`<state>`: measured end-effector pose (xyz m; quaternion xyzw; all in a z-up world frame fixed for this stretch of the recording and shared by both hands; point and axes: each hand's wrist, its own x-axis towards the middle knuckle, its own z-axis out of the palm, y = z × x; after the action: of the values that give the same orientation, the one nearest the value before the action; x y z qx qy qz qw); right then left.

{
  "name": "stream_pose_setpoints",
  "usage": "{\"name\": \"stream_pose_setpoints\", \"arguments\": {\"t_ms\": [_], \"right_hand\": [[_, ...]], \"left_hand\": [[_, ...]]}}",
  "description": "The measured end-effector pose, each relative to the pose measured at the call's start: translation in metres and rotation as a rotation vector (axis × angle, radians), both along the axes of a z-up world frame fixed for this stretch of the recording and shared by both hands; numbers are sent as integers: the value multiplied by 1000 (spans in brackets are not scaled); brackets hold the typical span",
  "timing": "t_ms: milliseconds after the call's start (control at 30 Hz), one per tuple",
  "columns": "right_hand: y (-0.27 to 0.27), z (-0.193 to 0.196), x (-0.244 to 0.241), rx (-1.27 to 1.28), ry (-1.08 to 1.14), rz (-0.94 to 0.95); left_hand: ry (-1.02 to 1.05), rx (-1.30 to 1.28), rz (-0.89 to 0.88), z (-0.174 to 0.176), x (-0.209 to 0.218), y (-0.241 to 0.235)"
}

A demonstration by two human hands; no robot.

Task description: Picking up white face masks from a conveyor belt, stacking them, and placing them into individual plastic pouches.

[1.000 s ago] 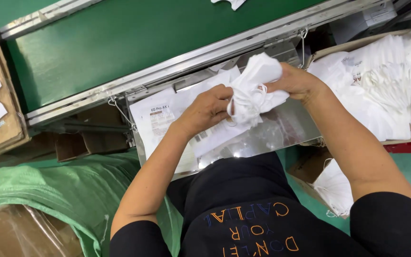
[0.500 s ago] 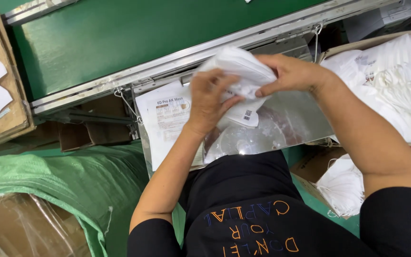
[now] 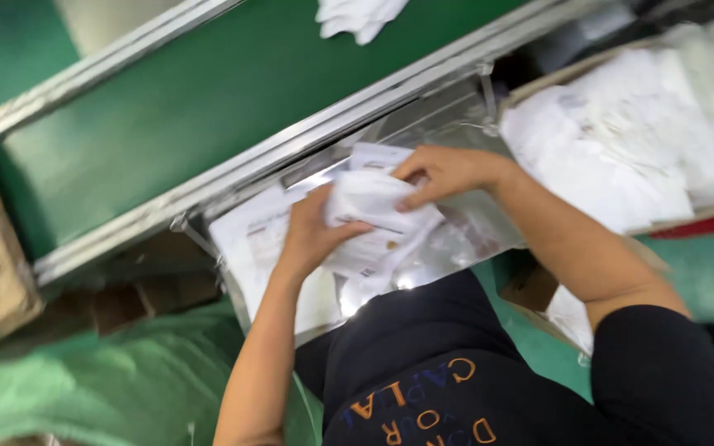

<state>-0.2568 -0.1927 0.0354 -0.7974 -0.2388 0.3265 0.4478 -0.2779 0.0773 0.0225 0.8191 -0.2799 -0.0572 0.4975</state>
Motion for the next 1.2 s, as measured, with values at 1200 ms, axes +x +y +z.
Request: {"name": "stream_pose_setpoints", "arguments": {"t_ms": [1200], "right_hand": [[-26, -42, -85, 216, -282, -480]], "left_hand": [[367, -249, 159, -58, -6, -65]]}}
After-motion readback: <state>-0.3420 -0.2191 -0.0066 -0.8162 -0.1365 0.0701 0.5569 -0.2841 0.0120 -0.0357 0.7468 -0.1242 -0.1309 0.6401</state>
